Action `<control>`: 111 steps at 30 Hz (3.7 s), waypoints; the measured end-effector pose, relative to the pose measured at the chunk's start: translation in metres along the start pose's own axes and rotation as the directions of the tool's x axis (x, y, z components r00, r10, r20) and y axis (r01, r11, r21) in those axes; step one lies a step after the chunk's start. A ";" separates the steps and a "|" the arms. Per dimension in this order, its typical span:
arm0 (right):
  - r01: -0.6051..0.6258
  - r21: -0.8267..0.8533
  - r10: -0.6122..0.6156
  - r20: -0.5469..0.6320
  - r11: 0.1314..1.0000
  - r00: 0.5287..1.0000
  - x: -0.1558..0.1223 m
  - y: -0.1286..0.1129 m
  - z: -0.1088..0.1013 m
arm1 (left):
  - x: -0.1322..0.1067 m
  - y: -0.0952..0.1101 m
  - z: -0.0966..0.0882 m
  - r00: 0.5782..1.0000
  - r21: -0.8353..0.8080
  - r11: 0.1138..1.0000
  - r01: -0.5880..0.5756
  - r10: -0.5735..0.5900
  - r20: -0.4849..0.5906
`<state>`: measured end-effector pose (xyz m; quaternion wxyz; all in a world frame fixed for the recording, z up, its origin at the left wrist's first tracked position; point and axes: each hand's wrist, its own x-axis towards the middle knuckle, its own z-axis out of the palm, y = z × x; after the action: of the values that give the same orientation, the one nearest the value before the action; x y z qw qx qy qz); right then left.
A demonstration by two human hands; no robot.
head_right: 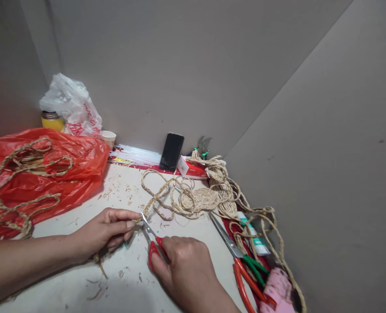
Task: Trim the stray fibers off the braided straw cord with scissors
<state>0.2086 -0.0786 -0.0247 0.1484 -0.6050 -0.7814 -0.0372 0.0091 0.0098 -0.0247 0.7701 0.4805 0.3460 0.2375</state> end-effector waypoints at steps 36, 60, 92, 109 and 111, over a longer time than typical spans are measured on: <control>0.050 0.239 -0.015 -0.147 0.970 0.989 0.003 0.004 0.000 | -0.003 0.003 0.003 0.994 0.069 0.995 -0.079 0.084 -0.071; -0.061 0.050 0.058 0.074 0.997 0.996 0.002 -0.005 -0.004 | -0.004 -0.001 0.003 0.980 0.111 0.982 -0.152 0.164 -0.115; 0.110 -0.079 -0.090 0.224 0.991 0.970 -0.001 0.005 -0.010 | -0.003 0.010 0.007 0.996 0.162 0.986 0.044 -0.032 -0.080; 0.140 -0.023 -0.136 0.142 0.990 0.981 0.000 0.005 -0.004 | 0.000 0.008 0.005 0.992 0.178 0.983 0.044 -0.022 -0.126; 0.147 -0.020 -0.143 0.142 0.989 0.980 0.001 0.005 -0.004 | 0.000 0.007 0.005 0.991 0.165 0.985 0.049 -0.028 -0.128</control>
<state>0.2137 -0.0771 -0.0215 0.0809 -0.5497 -0.8312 -0.0171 0.0124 0.0098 -0.0166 0.7082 0.5208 0.4217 0.2224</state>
